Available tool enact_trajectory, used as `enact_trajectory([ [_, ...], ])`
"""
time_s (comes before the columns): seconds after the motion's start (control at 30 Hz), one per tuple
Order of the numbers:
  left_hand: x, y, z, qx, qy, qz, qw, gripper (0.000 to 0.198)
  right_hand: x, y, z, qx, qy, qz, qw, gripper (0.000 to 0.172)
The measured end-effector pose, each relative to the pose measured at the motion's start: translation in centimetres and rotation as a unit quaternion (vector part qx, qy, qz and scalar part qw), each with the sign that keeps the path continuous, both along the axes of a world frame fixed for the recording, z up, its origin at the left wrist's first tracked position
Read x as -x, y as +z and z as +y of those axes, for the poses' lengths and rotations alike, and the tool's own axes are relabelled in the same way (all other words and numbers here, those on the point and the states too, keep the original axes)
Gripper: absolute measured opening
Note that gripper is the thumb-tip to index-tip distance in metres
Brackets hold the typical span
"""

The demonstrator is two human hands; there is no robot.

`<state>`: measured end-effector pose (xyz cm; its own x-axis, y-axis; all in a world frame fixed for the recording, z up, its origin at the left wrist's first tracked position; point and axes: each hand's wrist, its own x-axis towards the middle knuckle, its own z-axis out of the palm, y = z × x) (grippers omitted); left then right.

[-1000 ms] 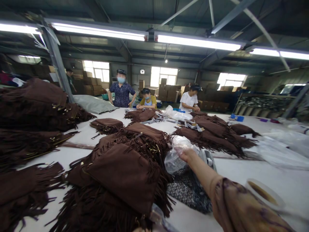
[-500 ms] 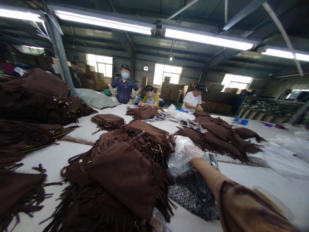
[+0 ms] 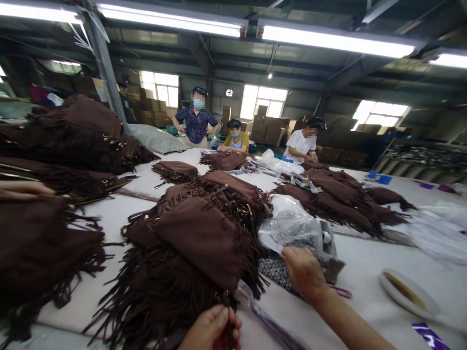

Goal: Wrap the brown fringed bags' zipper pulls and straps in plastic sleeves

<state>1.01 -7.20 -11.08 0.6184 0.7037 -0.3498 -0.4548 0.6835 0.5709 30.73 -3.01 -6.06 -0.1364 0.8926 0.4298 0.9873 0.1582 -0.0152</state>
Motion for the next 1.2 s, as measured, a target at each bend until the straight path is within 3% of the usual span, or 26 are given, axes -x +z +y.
enact_trajectory([
  [0.1, 0.0, 1.0, -0.8, 0.021, 0.016, -0.015, 1.000, 0.020, 2.5, -1.3, -4.3, 0.004, 0.042, 0.127, 0.991, 0.030],
  [0.17, 0.1, 1.6, -1.0, 0.026, 0.010, -0.013, 1.000, 0.018, 4.7, -1.7, -6.2, 0.051, 0.029, 0.275, 0.960, 0.027],
  [0.23, 0.3, 1.9, -1.1, 0.025, -0.012, -0.013, 1.000, 0.018, 7.1, -1.9, -7.5, 0.115, 0.002, 0.439, 0.891, 0.025],
  [0.33, 0.7, 2.1, -1.0, 0.018, -0.053, -0.021, 0.998, 0.018, 10.5, -1.8, -8.9, 0.169, -0.003, 0.621, 0.766, 0.028],
  [0.37, 0.8, 2.1, -0.9, 0.016, -0.065, -0.027, 0.997, 0.017, 11.4, -1.8, -9.3, 0.175, 0.007, 0.652, 0.737, 0.029],
  [0.43, 1.1, 2.0, -1.0, 0.014, -0.080, -0.040, 0.996, 0.017, 12.6, -1.7, -10.2, 0.186, 0.025, 0.675, 0.714, 0.028],
  [0.5, 1.2, 1.8, -1.1, 0.010, -0.078, -0.052, 0.996, 0.015, 13.2, -1.6, -11.1, 0.196, 0.033, 0.660, 0.724, 0.027],
  [0.63, 0.9, 1.2, -1.4, -0.002, -0.034, -0.051, 0.998, 0.014, 12.9, -1.9, -13.0, 0.219, 0.019, 0.572, 0.790, 0.021],
  [0.7, 0.7, 0.9, -1.5, -0.005, -0.017, -0.030, 0.999, 0.017, 12.5, -2.0, -13.7, 0.242, 0.009, 0.538, 0.808, 0.020],
  [0.87, -0.1, 0.7, -1.8, -0.034, 0.008, 0.002, 0.999, 0.023, 11.9, -1.3, -13.3, 0.254, 0.020, 0.529, 0.809, 0.035],
  [1.03, -0.4, 0.8, -2.0, -0.073, 0.007, 0.036, 0.997, 0.031, 12.8, -0.7, -9.8, 0.246, 0.013, 0.474, 0.845, 0.047],
  [1.2, -0.1, 0.8, -2.2, -0.078, 0.000, 0.034, 0.996, 0.032, 13.4, -1.4, -8.2, 0.247, 0.003, 0.512, 0.823, 0.040],
])
